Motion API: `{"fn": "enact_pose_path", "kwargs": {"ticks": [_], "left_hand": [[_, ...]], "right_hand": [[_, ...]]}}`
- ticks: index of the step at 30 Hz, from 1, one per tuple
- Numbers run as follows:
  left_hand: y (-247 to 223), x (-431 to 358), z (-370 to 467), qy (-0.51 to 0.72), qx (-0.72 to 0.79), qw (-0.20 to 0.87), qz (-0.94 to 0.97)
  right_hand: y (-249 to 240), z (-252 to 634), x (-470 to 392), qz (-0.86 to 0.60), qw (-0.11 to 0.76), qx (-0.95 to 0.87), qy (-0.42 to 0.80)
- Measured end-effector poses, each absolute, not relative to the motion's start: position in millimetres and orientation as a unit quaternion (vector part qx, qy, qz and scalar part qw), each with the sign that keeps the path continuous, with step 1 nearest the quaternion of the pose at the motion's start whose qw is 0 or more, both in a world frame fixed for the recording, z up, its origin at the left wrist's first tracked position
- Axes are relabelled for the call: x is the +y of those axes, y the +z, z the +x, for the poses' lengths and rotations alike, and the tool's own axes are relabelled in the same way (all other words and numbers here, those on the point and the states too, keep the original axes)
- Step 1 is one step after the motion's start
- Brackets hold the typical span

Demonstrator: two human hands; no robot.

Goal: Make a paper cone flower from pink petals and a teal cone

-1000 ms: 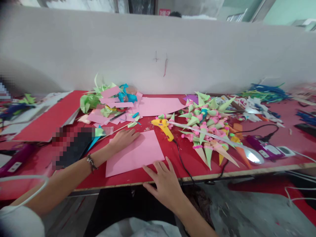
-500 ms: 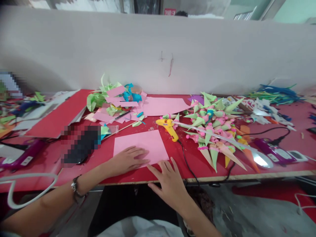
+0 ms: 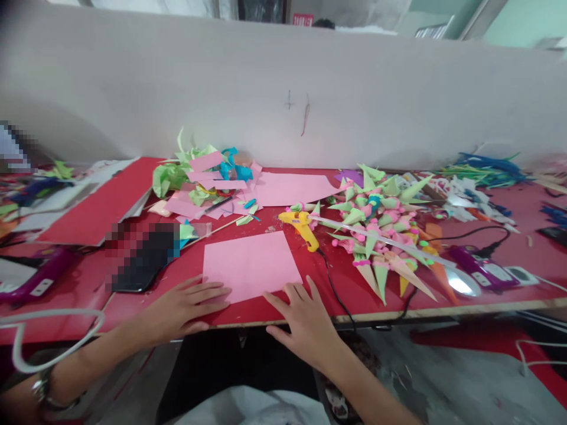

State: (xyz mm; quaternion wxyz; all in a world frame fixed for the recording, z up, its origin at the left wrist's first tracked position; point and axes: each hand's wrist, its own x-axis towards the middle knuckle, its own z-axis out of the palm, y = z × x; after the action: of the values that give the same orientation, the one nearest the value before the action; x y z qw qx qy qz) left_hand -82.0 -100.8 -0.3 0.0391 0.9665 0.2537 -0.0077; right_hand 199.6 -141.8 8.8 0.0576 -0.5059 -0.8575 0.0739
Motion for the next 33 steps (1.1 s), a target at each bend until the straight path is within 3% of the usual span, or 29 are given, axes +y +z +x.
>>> {"fn": "enact_pose_path", "kwargs": {"ticks": [8,20,33], "left_hand": [[15,-118,-112,-0.018,0.313,0.076,0.946],[16,-124,-110,0.023,0.351,0.092,0.932],[16,-119,-114,-0.003,0.339,0.115,0.933]], "right_hand": [[19,193,-138,-0.506,0.036,-0.859,0.070],[5,118,-143,-0.387,0.110,-0.906,0.129],[23,169,-136,-0.454,0.078,-0.881,0.108]]}}
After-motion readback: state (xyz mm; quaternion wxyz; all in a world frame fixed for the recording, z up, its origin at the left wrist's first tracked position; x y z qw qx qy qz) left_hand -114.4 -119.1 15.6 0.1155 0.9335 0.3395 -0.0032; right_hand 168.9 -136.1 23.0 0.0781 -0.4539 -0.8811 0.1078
